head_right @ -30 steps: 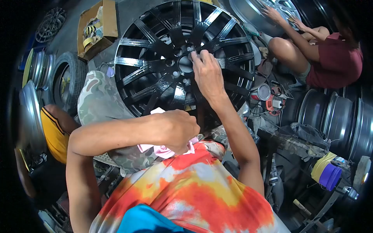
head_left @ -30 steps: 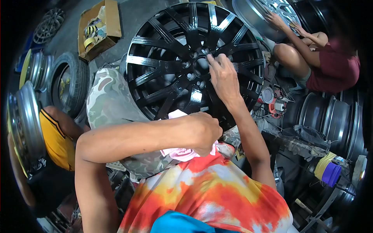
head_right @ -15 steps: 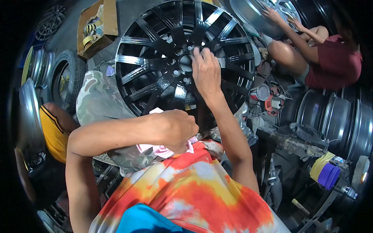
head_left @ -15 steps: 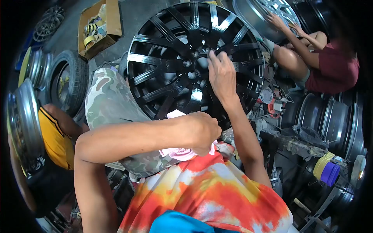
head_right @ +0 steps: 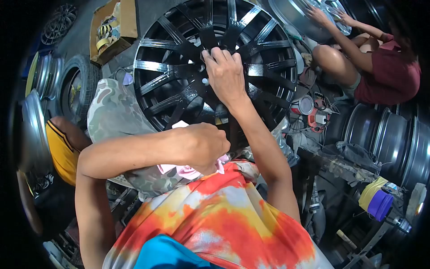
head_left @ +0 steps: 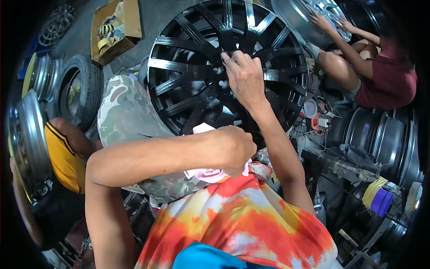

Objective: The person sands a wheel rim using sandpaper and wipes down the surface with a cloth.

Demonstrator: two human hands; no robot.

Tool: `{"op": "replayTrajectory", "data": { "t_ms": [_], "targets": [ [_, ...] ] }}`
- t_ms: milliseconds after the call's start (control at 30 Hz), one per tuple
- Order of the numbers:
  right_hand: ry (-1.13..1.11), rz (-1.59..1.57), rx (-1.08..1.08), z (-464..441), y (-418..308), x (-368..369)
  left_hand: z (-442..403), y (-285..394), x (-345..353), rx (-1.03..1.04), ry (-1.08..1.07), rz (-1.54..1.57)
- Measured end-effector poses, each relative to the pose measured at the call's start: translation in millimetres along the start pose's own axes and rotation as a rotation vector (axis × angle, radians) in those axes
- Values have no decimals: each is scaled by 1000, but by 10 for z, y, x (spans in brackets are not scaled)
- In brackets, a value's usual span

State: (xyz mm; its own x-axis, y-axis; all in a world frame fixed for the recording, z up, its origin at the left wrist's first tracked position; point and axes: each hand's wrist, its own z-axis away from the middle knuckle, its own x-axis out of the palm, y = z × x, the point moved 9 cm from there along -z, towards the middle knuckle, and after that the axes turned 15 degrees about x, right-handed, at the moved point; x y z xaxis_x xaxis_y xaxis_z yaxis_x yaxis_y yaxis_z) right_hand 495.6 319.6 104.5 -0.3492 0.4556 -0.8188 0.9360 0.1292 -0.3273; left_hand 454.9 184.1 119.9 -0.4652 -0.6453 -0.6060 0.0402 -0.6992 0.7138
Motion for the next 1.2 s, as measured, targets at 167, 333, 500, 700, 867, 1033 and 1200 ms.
{"op": "replayTrajectory", "data": {
  "t_ms": [167, 333, 500, 700, 867, 1033, 1200],
  "targets": [
    [5, 30, 26, -72, 127, -147, 57, 35, -39, 6, 2, 17],
    [-56, 50, -82, 9, -114, 1, 3, -24, 4, -28, -18, 33],
    [-125, 57, -146, 200, -50, -131, 53, -24, -24, -51, -14, 20],
    [-71, -9, -149, 117, -135, -95, 37, 1, -11, -76, -100, 33],
    [-151, 45, -168, 200, 20, -55, 86, -25, -33, -65, -69, 72],
    [-107, 16, -165, 132, -110, -66, 65, -15, 13, -85, -107, 71],
    [-106, 75, -166, 76, -47, -38, 58, -38, 8, -18, 12, 60]
  ]
}}
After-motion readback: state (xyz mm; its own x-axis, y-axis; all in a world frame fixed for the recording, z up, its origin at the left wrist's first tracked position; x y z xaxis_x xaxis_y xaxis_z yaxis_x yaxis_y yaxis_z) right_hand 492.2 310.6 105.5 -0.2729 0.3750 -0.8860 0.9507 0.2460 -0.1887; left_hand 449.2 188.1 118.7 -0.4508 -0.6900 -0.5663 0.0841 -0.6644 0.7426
